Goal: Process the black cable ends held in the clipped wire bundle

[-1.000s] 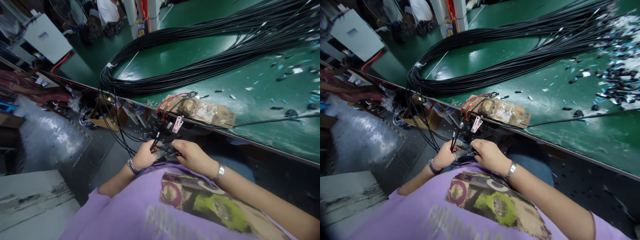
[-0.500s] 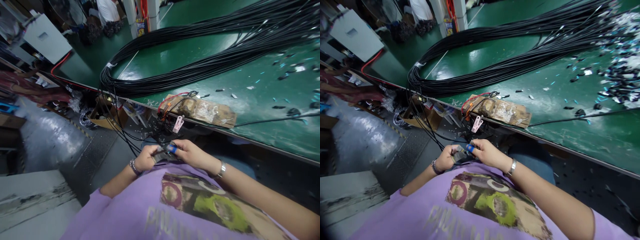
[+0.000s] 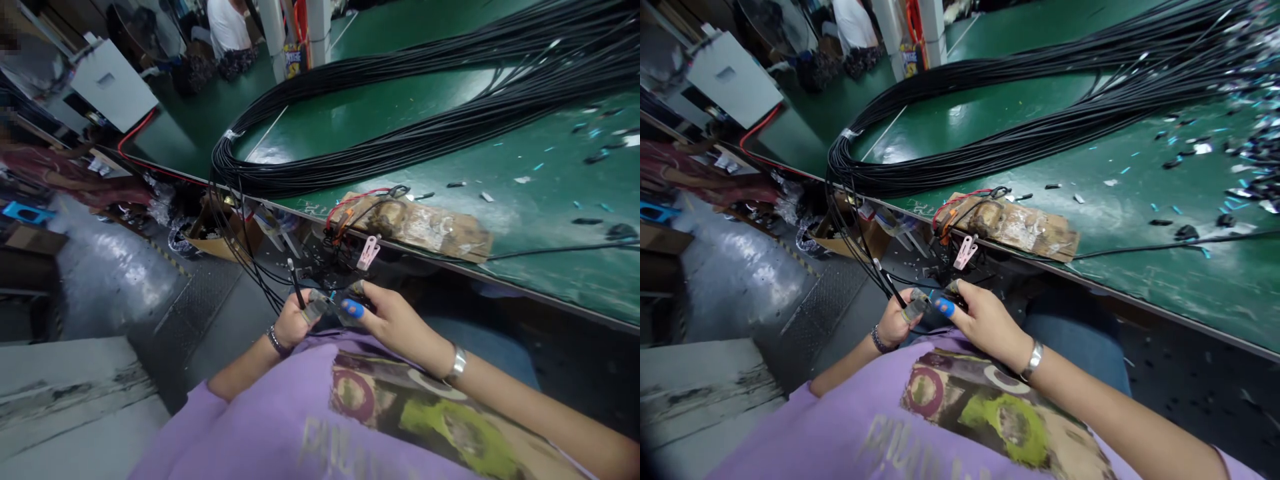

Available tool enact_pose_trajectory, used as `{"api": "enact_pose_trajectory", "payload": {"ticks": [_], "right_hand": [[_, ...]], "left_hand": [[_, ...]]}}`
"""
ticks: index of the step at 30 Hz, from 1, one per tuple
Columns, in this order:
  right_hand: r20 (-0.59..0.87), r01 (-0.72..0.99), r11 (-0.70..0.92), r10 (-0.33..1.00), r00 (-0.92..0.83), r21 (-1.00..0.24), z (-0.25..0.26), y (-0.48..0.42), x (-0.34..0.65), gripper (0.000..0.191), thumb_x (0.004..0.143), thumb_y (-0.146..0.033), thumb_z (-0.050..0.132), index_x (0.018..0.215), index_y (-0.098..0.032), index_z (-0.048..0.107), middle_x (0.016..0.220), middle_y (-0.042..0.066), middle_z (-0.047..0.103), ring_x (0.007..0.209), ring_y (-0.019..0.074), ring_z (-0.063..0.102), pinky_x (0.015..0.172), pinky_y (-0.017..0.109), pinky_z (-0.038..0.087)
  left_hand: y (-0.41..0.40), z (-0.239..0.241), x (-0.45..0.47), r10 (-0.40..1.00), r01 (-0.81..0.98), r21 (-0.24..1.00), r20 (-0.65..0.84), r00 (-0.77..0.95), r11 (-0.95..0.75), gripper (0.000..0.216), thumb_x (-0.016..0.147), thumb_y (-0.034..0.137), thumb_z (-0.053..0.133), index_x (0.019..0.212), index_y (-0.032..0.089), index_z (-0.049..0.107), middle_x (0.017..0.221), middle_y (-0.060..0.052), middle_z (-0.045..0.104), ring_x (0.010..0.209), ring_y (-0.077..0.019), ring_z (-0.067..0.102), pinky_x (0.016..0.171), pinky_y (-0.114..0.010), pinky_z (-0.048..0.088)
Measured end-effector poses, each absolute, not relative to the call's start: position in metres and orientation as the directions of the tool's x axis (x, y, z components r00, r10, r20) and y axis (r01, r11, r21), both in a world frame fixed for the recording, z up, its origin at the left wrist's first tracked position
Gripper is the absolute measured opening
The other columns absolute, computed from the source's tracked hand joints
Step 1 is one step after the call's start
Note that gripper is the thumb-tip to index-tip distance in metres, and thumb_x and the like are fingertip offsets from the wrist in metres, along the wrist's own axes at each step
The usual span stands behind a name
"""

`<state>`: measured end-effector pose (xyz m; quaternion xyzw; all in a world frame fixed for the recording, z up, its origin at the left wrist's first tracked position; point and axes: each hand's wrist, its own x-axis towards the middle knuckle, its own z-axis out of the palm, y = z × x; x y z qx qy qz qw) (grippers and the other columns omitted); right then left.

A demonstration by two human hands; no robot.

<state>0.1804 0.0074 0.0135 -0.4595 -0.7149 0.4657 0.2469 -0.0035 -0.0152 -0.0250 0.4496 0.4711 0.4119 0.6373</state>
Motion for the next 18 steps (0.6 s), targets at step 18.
{"api": "enact_pose_trajectory", "payload": {"ticks": [18], "right_hand": [[0.387, 0.688, 0.668, 0.736, -0.555, -0.284, 0.005, 0.006, 0.186, 0.020, 0.083, -0.015, 0.041, 0.092, -0.012, 0.058, 0.074, 0.010, 0.059, 0.068, 0.0206, 0.051, 0.063, 0.030, 0.041]], "left_hand": [[-0.009, -0.020, 0.003, 0.862, -0.453, 0.734, -0.416, 0.288, 0.506, 0.044, 0.057, 0.044, 0.076, 0.057, 0.017, 0.042, 0.031, 0.011, 0.030, 0.027, -0.0009, 0.018, 0.031, -0.016, 0.010]]}}
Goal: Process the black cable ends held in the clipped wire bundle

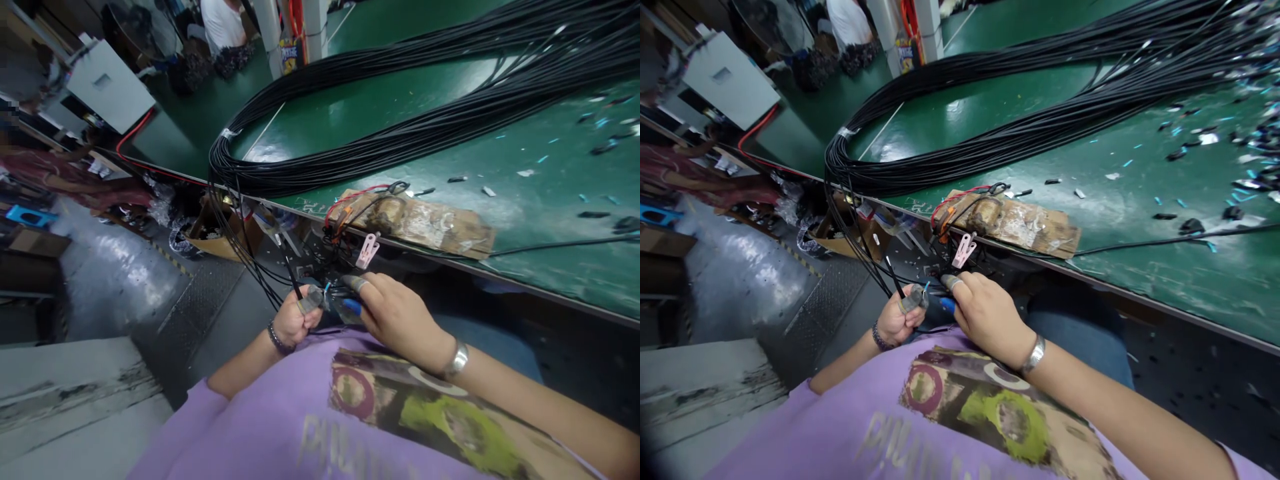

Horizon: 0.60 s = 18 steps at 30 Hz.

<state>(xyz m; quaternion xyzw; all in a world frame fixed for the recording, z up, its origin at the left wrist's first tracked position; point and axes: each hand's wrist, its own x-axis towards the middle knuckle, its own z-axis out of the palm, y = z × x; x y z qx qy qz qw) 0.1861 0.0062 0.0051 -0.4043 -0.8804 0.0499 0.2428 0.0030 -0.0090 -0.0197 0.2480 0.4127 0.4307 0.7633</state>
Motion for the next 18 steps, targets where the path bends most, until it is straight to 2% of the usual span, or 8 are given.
{"api": "enact_pose_trajectory", "payload": {"ticks": [2, 5, 10, 18], "right_hand": [[0.390, 0.700, 0.687, 0.710, -0.587, -0.196, 0.0074, 0.0067, 0.1856, 0.021, 0.083, -0.014, 0.042, 0.093, -0.012, 0.060, 0.073, 0.008, 0.059, 0.067, 0.0194, 0.051, 0.062, 0.029, 0.039], [0.394, 0.705, 0.694, 0.694, -0.602, -0.145, 0.0101, 0.0077, 0.1839, 0.021, 0.083, -0.013, 0.044, 0.094, -0.013, 0.062, 0.071, 0.007, 0.060, 0.065, 0.0183, 0.050, 0.062, 0.028, 0.038], [0.420, 0.691, 0.710, 0.673, -0.609, -0.134, 0.0115, 0.0087, 0.1819, 0.018, 0.083, -0.012, 0.047, 0.090, -0.012, 0.063, 0.067, 0.006, 0.058, 0.063, 0.0180, 0.050, 0.060, 0.028, 0.036], [0.359, 0.709, 0.686, 0.710, -0.606, -0.162, 0.0138, 0.0065, 0.1812, 0.015, 0.080, -0.013, 0.050, 0.088, -0.013, 0.063, 0.067, 0.005, 0.059, 0.063, 0.0173, 0.051, 0.060, 0.027, 0.036]], "left_hand": [[-0.0085, -0.0188, 0.0029, 0.862, -0.466, 0.725, -0.413, 0.295, 0.507, 0.044, 0.057, 0.044, 0.077, 0.058, 0.017, 0.042, 0.031, 0.011, 0.030, 0.026, -0.0010, 0.018, 0.031, -0.016, 0.010], [-0.0092, -0.0197, 0.0038, 0.861, -0.462, 0.727, -0.409, 0.302, 0.508, 0.041, 0.060, 0.042, 0.076, 0.058, 0.017, 0.042, 0.031, 0.011, 0.031, 0.026, -0.0009, 0.018, 0.031, -0.016, 0.010], [-0.0110, -0.0216, 0.0051, 0.856, -0.453, 0.727, -0.420, 0.302, 0.517, 0.041, 0.059, 0.040, 0.075, 0.057, 0.017, 0.042, 0.031, 0.011, 0.031, 0.026, -0.0010, 0.018, 0.030, -0.016, 0.009], [-0.0122, -0.0209, 0.0054, 0.863, -0.417, 0.756, -0.430, 0.266, 0.505, 0.039, 0.060, 0.040, 0.075, 0.058, 0.017, 0.043, 0.031, 0.011, 0.032, 0.026, -0.0009, 0.018, 0.031, -0.016, 0.010]]}}
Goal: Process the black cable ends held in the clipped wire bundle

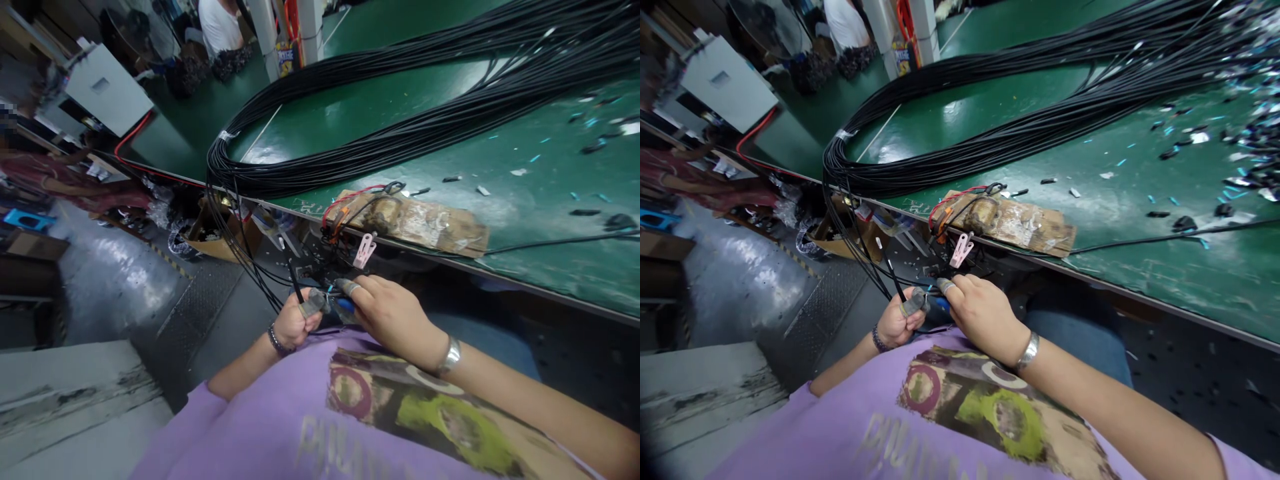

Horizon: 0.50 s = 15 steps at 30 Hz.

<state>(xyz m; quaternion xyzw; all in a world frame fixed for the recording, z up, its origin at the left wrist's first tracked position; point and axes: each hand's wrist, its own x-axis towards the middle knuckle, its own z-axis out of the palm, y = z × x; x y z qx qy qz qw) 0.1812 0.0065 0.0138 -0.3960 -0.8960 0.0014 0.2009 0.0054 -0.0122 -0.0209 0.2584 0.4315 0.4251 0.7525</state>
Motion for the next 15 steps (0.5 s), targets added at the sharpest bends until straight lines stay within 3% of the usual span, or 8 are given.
{"api": "enact_pose_trajectory", "payload": {"ticks": [4, 7, 11, 13, 15], "right_hand": [[0.292, 0.693, 0.676, 0.735, -0.612, -0.250, 0.0118, 0.0087, 0.1810, 0.015, 0.078, -0.010, 0.049, 0.084, -0.014, 0.063, 0.066, 0.006, 0.060, 0.063, 0.0172, 0.052, 0.058, 0.027, 0.036], [0.206, 0.638, 0.590, 0.793, -0.574, -0.494, 0.0078, 0.0110, 0.1821, 0.017, 0.082, -0.015, 0.045, 0.075, -0.017, 0.060, 0.066, 0.005, 0.060, 0.062, 0.0168, 0.053, 0.057, 0.026, 0.038], [0.016, 0.360, 0.182, 0.908, -0.419, -0.915, 0.0044, 0.0141, 0.1823, 0.023, 0.085, -0.034, 0.043, 0.078, -0.018, 0.058, 0.071, 0.004, 0.062, 0.065, 0.0163, 0.055, 0.063, 0.028, 0.044], [-0.118, 0.143, -0.066, 0.911, -0.396, -0.988, 0.0048, 0.0150, 0.1810, 0.027, 0.081, -0.043, 0.050, 0.080, -0.018, 0.058, 0.071, 0.002, 0.061, 0.063, 0.0144, 0.053, 0.060, 0.027, 0.044], [-0.233, -0.018, -0.265, 0.875, -0.425, -0.964, 0.0057, 0.0151, 0.1789, 0.032, 0.073, -0.048, 0.060, 0.082, -0.017, 0.058, 0.067, -0.001, 0.058, 0.056, 0.0111, 0.048, 0.052, 0.024, 0.040]], "left_hand": [[-0.0122, -0.0196, 0.0065, 0.855, -0.398, 0.756, -0.455, 0.250, 0.519, 0.043, 0.057, 0.045, 0.075, 0.056, 0.017, 0.042, 0.030, 0.011, 0.030, 0.026, -0.0008, 0.018, 0.030, -0.016, 0.010], [-0.0120, -0.0186, 0.0069, 0.852, -0.383, 0.761, -0.465, 0.240, 0.524, 0.044, 0.056, 0.046, 0.076, 0.056, 0.017, 0.042, 0.030, 0.011, 0.030, 0.026, -0.0008, 0.018, 0.031, -0.016, 0.010], [-0.0125, -0.0186, 0.0068, 0.869, -0.346, 0.797, -0.448, 0.212, 0.495, 0.043, 0.057, 0.048, 0.074, 0.056, 0.016, 0.044, 0.031, 0.010, 0.032, 0.027, -0.0009, 0.020, 0.031, -0.017, 0.011], [-0.0133, -0.0192, 0.0072, 0.868, -0.319, 0.808, -0.444, 0.223, 0.495, 0.043, 0.058, 0.049, 0.073, 0.057, 0.016, 0.046, 0.031, 0.010, 0.032, 0.027, -0.0008, 0.020, 0.032, -0.017, 0.011], [-0.0142, -0.0196, 0.0078, 0.858, -0.299, 0.806, -0.454, 0.241, 0.511, 0.044, 0.058, 0.050, 0.073, 0.057, 0.016, 0.046, 0.031, 0.010, 0.033, 0.027, -0.0007, 0.020, 0.032, -0.017, 0.010]]}}
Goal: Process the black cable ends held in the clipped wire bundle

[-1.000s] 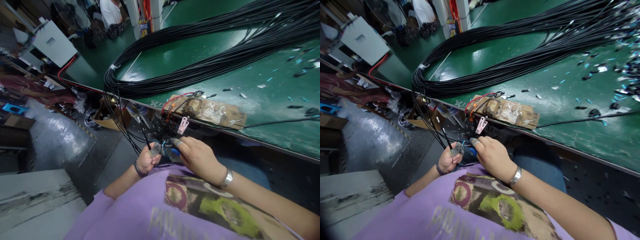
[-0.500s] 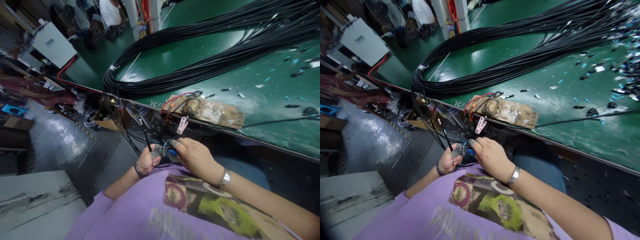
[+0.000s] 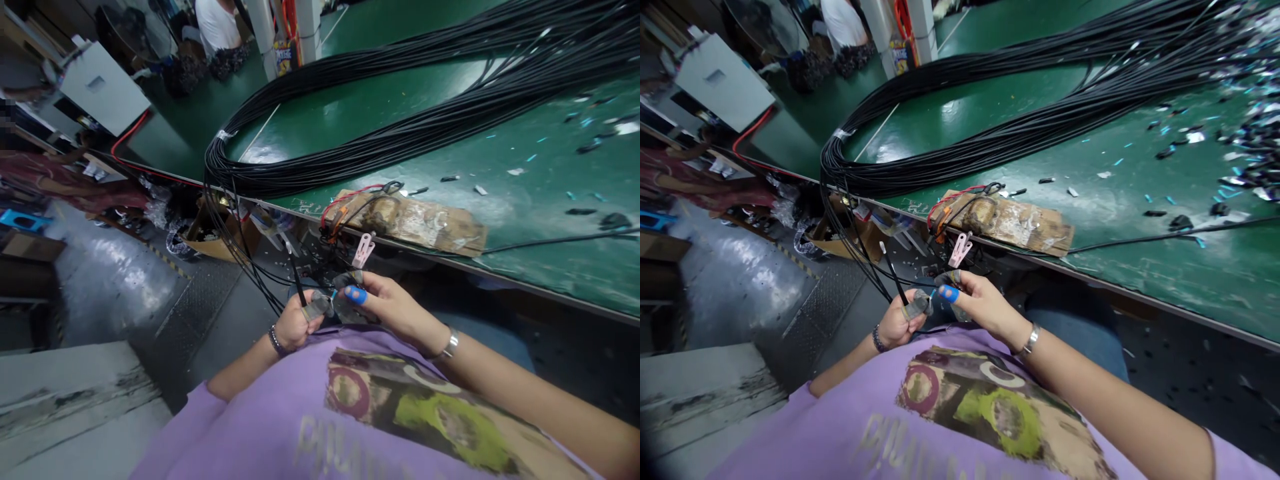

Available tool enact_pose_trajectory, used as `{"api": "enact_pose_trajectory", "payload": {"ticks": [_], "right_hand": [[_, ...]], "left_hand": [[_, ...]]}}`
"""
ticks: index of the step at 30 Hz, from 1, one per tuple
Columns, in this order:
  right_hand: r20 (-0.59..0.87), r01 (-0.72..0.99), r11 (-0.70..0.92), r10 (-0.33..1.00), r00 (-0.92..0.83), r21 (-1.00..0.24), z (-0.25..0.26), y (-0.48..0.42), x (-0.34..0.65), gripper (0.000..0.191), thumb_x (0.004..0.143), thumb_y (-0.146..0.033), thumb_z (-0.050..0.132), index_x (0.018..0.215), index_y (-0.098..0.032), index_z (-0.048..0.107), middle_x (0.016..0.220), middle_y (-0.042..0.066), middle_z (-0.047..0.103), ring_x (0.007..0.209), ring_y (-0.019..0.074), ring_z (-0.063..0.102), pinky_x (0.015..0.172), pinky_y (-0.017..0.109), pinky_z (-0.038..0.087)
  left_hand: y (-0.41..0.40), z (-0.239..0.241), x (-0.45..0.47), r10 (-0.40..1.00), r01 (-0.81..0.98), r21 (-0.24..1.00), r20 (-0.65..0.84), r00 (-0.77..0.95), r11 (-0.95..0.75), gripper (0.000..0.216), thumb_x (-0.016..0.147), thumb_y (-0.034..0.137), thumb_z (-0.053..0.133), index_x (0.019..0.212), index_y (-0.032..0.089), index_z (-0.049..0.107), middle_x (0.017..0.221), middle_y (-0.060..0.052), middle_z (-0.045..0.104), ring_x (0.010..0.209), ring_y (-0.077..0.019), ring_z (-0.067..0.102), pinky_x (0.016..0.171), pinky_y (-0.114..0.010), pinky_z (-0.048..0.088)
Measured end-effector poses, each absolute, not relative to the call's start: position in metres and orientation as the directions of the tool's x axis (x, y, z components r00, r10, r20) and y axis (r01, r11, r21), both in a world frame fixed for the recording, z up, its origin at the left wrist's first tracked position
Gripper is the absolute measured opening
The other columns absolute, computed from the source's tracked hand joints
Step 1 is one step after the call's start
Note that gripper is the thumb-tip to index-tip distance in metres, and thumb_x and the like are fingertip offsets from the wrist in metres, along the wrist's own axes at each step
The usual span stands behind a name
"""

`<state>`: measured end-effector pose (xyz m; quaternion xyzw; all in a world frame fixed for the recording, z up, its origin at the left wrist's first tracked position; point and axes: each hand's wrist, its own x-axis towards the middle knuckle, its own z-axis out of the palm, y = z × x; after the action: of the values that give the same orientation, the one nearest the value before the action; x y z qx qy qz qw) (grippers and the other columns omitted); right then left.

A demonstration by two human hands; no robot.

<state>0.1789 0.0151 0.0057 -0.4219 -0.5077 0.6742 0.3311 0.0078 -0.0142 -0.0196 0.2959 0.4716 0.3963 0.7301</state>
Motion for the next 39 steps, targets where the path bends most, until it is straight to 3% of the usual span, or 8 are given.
{"api": "enact_pose_trajectory", "payload": {"ticks": [4, 8, 13, 17, 28, 33, 36, 39], "right_hand": [[-0.339, -0.123, -0.449, 0.802, -0.491, -0.885, 0.004, 0.014, 0.175, 0.041, 0.061, -0.049, 0.072, 0.079, -0.015, 0.059, 0.056, -0.006, 0.049, 0.045, 0.0053, 0.033, 0.041, 0.020, 0.025], [-0.312, -0.117, -0.424, 0.803, -0.508, -0.898, -0.003, 0.014, 0.172, 0.040, 0.065, -0.053, 0.067, 0.074, -0.015, 0.058, 0.052, -0.007, 0.045, 0.042, 0.0049, 0.029, 0.040, 0.020, 0.022], [-0.019, 0.212, 0.056, 0.941, -0.339, -0.976, -0.006, 0.012, 0.179, 0.031, 0.080, -0.048, 0.051, 0.085, -0.018, 0.058, 0.073, 0.003, 0.060, 0.063, 0.0154, 0.053, 0.059, 0.029, 0.044], [0.228, 0.553, 0.489, 0.850, -0.475, -0.674, 0.000, 0.006, 0.188, 0.019, 0.085, -0.032, 0.043, 0.086, -0.018, 0.057, 0.075, 0.007, 0.060, 0.069, 0.0191, 0.055, 0.064, 0.031, 0.045], [0.236, 0.686, 0.664, 0.748, -0.621, -0.299, 0.005, 0.004, 0.188, 0.015, 0.081, -0.015, 0.043, 0.082, -0.015, 0.058, 0.072, 0.008, 0.060, 0.066, 0.0183, 0.055, 0.061, 0.027, 0.042], [0.158, 0.616, 0.547, 0.806, -0.571, -0.566, 0.001, 0.007, 0.188, 0.021, 0.084, -0.020, 0.041, 0.068, -0.017, 0.056, 0.064, 0.006, 0.058, 0.060, 0.0166, 0.053, 0.056, 0.027, 0.040], [0.013, 0.386, 0.220, 0.882, -0.472, -0.896, -0.002, 0.010, 0.188, 0.028, 0.086, -0.038, 0.042, 0.072, -0.018, 0.057, 0.066, 0.003, 0.060, 0.060, 0.0151, 0.053, 0.057, 0.026, 0.042], [-0.165, 0.074, -0.147, 0.898, -0.409, -0.986, -0.002, 0.011, 0.186, 0.034, 0.075, -0.051, 0.057, 0.084, -0.018, 0.060, 0.076, 0.002, 0.062, 0.066, 0.0148, 0.054, 0.060, 0.027, 0.044]], "left_hand": [[-0.015, -0.019, 0.009, 0.830, -0.295, 0.779, -0.481, 0.283, 0.553, 0.044, 0.055, 0.048, 0.075, 0.057, 0.016, 0.045, 0.031, 0.010, 0.033, 0.027, -0.0006, 0.020, 0.032, -0.018, 0.008], [-0.014, -0.015, 0.009, 0.781, -0.292, 0.732, -0.517, 0.349, 0.615, 0.039, 0.054, 0.043, 0.076, 0.063, 0.015, 0.050, 0.031, 0.011, 0.031, 0.027, -0.0007, 0.018, 0.032, -0.018, 0.007], [-0.015, -0.013, 0.009, 0.858, -0.281, 0.812, -0.464, 0.222, 0.512, 0.045, 0.056, 0.052, 0.073, 0.057, 0.016, 0.046, 0.032, 0.010, 0.031, 0.028, -0.0010, 0.019, 0.033, -0.018, 0.010], [-0.018, -0.013, 0.009, 0.896, -0.183, 0.879, -0.415, 0.160, 0.440, 0.047, 0.060, 0.055, 0.071, 0.056, 0.016, 0.046, 0.034, 0.009, 0.033, 0.030, -0.0011, 0.022, 0.034, -0.018, 0.012], [-0.018, -0.010, 0.009, 0.891, -0.133, 0.884, -0.430, 0.144, 0.448, 0.050, 0.057, 0.058, 0.071, 0.056, 0.015, 0.046, 0.037, 0.009, 0.035, 0.033, -0.0015, 0.023, 0.035, -0.019, 0.012], [-0.018, -0.012, 0.009, 0.888, -0.101, 0.887, -0.435, 0.149, 0.451, 0.050, 0.060, 0.058, 0.070, 0.055, 0.015, 0.045, 0.036, 0.009, 0.035, 0.032, -0.0013, 0.023, 0.036, -0.019, 0.013], [-0.017, -0.013, 0.009, 0.878, -0.145, 0.870, -0.447, 0.171, 0.472, 0.049, 0.060, 0.057, 0.070, 0.055, 0.016, 0.045, 0.035, 0.009, 0.034, 0.031, -0.0012, 0.022, 0.035, -0.019, 0.012], [-0.014, -0.012, 0.009, 0.837, -0.219, 0.813, -0.489, 0.246, 0.539, 0.046, 0.057, 0.052, 0.073, 0.057, 0.016, 0.045, 0.034, 0.010, 0.032, 0.029, -0.0009, 0.019, 0.033, -0.018, 0.008]]}}
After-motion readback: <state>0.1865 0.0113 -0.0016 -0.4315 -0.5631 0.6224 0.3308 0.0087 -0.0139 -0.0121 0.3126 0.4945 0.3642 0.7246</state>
